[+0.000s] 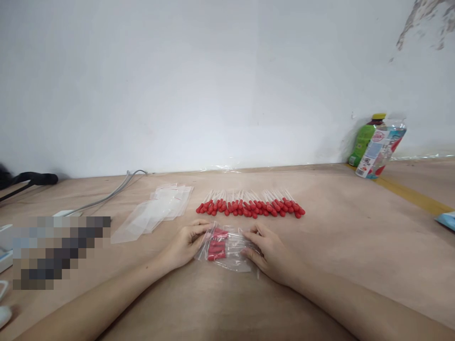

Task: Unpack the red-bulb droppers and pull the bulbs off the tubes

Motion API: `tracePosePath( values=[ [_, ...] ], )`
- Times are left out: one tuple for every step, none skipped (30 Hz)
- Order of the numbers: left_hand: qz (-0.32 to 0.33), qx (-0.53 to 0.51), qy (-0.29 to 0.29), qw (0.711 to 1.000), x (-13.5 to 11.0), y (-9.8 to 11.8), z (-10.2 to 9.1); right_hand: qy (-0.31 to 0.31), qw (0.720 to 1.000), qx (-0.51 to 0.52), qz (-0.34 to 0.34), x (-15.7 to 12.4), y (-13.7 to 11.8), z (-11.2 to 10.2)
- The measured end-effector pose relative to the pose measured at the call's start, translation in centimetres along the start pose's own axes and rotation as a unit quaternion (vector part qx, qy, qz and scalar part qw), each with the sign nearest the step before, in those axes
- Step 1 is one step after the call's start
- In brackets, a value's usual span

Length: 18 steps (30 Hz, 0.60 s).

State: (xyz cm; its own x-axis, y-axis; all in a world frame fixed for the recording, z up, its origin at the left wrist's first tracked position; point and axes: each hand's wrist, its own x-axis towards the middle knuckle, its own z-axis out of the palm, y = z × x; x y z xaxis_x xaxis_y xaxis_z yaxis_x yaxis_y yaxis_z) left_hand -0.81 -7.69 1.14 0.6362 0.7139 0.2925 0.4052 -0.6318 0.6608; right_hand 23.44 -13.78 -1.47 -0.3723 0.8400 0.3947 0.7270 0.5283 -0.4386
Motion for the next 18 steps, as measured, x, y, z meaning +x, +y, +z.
tracePosePath(
  values=[
    [-0.006,-0.008,-0.007,1.000,0.1,0.0,-0.1,0.001,1.000,-0.001,-0.002,0.1,0.0,0.0],
    [-0.014,-0.012,-0.013,1.000,0.1,0.0,-0.2,0.003,1.000,-0.003,-0.002,0.1,0.0,0.1],
    [-0.019,-0.014,-0.020,1.000,0.2,0.0,-0.3,0.004,1.000,-0.006,0.000,0.1,0.0,0.1],
    [-0.021,-0.016,-0.029,0.999,0.2,0.0,-0.4,0.005,1.000,-0.009,0.004,0.1,0.0,0.0],
    [-0.019,-0.018,-0.037,0.999,0.3,0.1,-0.5,0.005,1.000,-0.012,0.008,0.1,-0.1,0.0],
    [-0.017,-0.019,-0.046,0.999,0.3,0.1,-0.5,0.005,1.000,-0.014,0.012,0.1,-0.1,0.0],
    [-0.017,-0.021,-0.056,0.998,0.3,0.2,-0.6,0.004,1.000,-0.014,0.014,0.1,-0.2,0.0],
    [-0.018,-0.026,-0.065,0.997,0.4,0.3,-0.6,0.003,1.000,-0.012,0.015,0.1,-0.2,0.1],
    [-0.023,-0.032,-0.072,0.997,0.4,0.3,-0.6,0.002,1.000,-0.010,0.015,0.1,-0.2,0.1],
    [-0.031,-0.041,-0.078,0.996,0.4,0.4,-0.7,0.001,1.000,-0.008,0.015,0.1,-0.2,0.1],
    [-0.038,-0.051,-0.081,0.995,0.4,0.5,-0.7,-0.001,1.000,-0.006,0.015,0.1,-0.2,0.1],
    [-0.044,-0.061,-0.084,0.994,0.3,0.6,-0.7,-0.002,1.000,-0.005,0.014,0.1,-0.2,0.1],
    [-0.048,-0.068,-0.086,0.993,0.3,0.7,-0.7,-0.001,1.000,-0.004,0.013,0.1,-0.2,0.1],
    [-0.049,-0.071,-0.087,0.992,0.2,0.9,-0.7,0.000,1.000,-0.004,0.010,0.1,-0.2,0.1],
    [-0.046,-0.072,-0.087,0.992,0.1,0.9,-0.6,0.001,1.000,-0.004,0.008,0.1,-0.2,0.1],
    [-0.043,-0.072,-0.088,0.993,0.1,1.0,-0.6,0.003,1.000,-0.005,0.005,0.1,-0.2,0.0],
    [-0.042,-0.072,-0.088,0.993,0.0,1.0,-0.5,0.006,1.000,-0.005,0.003,0.1,-0.2,0.0],
    [-0.045,-0.073,-0.088,0.992,-0.1,0.9,-0.4,0.008,1.000,-0.005,0.000,0.1,-0.2,0.0]
  ],
)
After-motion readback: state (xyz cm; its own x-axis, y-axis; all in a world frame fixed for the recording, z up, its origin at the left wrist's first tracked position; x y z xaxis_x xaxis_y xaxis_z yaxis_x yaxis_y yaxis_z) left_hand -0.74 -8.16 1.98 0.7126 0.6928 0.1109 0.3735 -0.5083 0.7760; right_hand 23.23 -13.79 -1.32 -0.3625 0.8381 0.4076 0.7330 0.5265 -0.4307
